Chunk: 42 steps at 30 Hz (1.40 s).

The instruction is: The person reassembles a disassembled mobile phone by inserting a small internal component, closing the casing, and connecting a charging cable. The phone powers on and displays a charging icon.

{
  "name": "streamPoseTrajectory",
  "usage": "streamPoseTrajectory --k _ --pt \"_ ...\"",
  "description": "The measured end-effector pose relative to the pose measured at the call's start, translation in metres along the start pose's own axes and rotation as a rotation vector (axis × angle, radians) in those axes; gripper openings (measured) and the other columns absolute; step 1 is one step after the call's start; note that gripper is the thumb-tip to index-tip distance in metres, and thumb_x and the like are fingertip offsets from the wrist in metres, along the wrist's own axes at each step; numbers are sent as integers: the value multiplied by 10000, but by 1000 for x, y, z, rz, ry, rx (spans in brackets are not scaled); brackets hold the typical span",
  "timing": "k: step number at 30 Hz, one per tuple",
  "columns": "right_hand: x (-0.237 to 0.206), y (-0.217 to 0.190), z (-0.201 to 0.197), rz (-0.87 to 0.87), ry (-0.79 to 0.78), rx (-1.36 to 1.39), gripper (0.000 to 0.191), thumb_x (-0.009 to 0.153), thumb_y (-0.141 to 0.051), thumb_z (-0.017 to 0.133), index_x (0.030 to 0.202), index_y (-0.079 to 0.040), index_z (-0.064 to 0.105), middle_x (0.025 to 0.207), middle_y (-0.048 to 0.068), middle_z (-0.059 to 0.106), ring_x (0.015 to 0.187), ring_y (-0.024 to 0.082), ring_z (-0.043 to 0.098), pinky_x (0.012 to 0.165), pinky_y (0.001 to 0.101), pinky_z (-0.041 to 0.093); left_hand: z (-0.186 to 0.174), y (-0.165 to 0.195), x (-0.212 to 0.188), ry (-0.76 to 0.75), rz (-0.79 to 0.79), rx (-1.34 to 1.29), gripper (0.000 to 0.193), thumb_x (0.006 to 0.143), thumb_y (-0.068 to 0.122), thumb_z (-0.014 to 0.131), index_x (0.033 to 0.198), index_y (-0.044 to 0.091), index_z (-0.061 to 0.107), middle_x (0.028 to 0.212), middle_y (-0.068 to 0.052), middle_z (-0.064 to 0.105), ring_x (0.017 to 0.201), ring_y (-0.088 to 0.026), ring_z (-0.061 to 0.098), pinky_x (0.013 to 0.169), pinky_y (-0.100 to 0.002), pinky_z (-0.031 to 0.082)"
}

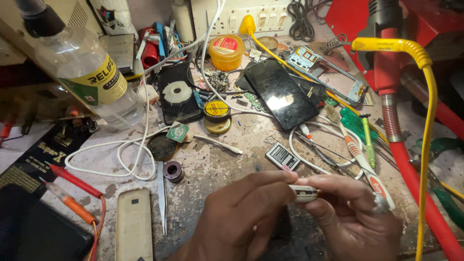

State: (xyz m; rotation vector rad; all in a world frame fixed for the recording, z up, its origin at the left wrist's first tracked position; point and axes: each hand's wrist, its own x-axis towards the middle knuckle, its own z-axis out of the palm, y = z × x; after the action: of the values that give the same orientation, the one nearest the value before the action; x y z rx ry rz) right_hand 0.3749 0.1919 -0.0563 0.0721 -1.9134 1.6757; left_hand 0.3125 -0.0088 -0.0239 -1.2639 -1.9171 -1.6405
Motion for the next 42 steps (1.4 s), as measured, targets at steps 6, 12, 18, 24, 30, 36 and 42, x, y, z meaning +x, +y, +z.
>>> streamPoseTrajectory --k 6,12,18,24,30,36,42 --pt "-3 1 0 -81 -64 163 418 799 159 757 1164 24 603 1157 241 729 1141 285 739 972 400 640 0 2 1 -3 14 44 358 889 -119 621 1208 44 628 1314 -192 687 1255 -342 746 1043 -369 628" --pt "6 -7 1 -114 -129 16 380 806 74 788 1152 1 649 1161 215 754 1140 258 748 981 380 642 -1 6 4 21 -5 66 403 795 -145 596 1156 33 611 1270 -188 693 1149 -328 763 930 -355 621" --pt "68 -29 -38 42 -77 -908 224 898 -209 804 1091 -95 813 1010 101 784 821 211 786 685 339 618 -1 7 5 39 -25 91 389 832 -165 575 1164 35 605 1260 -151 710 1131 -304 774 934 -336 623" --pt "90 -13 -45 35 -343 -1546 372 916 -513 697 1037 -191 838 1071 93 761 866 313 746 755 424 594 5 8 9 75 -92 110 392 807 -188 590 1152 -1 606 1201 -181 716 1044 -288 785 861 -320 631" --pt "96 -23 -34 136 -413 -1534 392 878 -532 719 1086 -210 801 1026 89 747 835 275 749 755 413 606 6 7 14 96 -63 124 453 774 -195 571 1185 -6 590 1165 -186 705 1052 -331 763 873 -363 625" --pt "74 -41 -31 253 43 -742 283 1018 -251 633 1211 -44 627 960 192 744 796 267 739 722 410 613 6 6 14 67 -119 121 406 830 -164 601 1188 27 603 1121 -157 705 1000 -326 765 822 -371 625" --pt "54 -30 -43 275 -32 513 381 967 -21 581 1341 -52 515 1109 270 692 975 345 726 833 445 623 3 9 15 52 -77 182 404 791 -140 598 1152 41 589 1142 -169 695 1041 -370 745 860 -414 607"
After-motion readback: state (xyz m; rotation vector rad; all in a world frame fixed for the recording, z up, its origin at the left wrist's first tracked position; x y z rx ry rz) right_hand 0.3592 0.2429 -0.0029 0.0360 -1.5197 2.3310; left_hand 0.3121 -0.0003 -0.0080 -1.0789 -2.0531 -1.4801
